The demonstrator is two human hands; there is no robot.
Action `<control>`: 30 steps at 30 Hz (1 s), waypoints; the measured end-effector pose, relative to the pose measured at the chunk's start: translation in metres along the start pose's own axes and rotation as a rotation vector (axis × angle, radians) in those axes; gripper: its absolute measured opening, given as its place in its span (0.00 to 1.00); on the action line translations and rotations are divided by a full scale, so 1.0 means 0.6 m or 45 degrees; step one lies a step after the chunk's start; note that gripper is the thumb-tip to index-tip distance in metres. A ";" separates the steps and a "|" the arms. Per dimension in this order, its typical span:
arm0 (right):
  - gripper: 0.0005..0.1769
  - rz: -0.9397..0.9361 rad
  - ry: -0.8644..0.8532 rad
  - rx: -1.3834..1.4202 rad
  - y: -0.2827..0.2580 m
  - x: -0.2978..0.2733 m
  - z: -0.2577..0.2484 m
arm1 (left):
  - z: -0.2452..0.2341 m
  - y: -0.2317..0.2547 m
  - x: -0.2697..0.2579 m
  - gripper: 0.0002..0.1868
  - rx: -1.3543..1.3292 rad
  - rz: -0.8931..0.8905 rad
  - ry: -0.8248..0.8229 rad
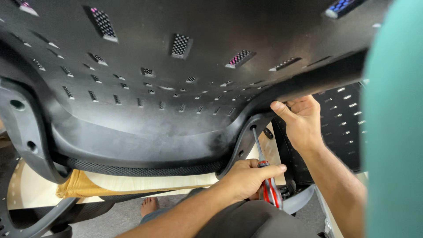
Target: The person attaches the backrest of a black office chair to the seat base using a screwdriver. They align the backrest, insert screws into the mounting holes, and tighten them to secure the backrest to the seat.
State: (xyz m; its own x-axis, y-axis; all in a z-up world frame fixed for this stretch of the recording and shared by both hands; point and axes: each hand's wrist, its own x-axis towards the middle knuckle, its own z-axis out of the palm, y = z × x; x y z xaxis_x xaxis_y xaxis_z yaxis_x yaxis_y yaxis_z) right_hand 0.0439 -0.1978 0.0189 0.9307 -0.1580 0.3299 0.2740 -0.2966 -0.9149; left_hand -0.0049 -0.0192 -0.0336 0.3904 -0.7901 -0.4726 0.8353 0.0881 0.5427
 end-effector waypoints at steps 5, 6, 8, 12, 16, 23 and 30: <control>0.12 0.017 0.004 0.003 0.007 0.016 -0.001 | -0.040 0.030 0.013 0.22 -0.156 -0.118 -0.597; 0.12 0.011 0.000 0.005 0.008 0.017 -0.002 | -0.052 0.033 0.013 0.19 -0.194 -0.116 -0.694; 0.11 0.002 -0.001 0.000 0.008 0.014 -0.004 | -0.070 0.035 0.012 0.14 -0.262 -0.113 -0.891; 0.12 0.017 0.006 0.035 0.005 0.009 0.000 | -0.072 0.028 -0.005 0.18 -0.080 -0.027 -0.675; 0.13 0.031 0.029 0.066 0.003 0.004 0.007 | -0.020 0.020 -0.013 0.17 -0.002 -0.030 -0.154; 0.12 0.026 0.020 0.045 0.008 0.010 0.000 | -0.049 0.049 -0.035 0.19 -0.192 -0.119 -0.722; 0.12 0.035 0.025 0.033 0.006 0.003 -0.001 | -0.043 0.029 -0.023 0.15 0.121 -0.081 -0.315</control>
State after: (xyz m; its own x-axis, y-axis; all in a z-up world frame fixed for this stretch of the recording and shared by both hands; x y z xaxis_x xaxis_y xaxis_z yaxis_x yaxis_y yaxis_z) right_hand 0.0466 -0.1996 0.0161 0.9331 -0.1843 0.3089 0.2548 -0.2677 -0.9292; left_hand 0.0144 0.0090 -0.0354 0.2220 -0.9173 -0.3305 0.8104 -0.0149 0.5857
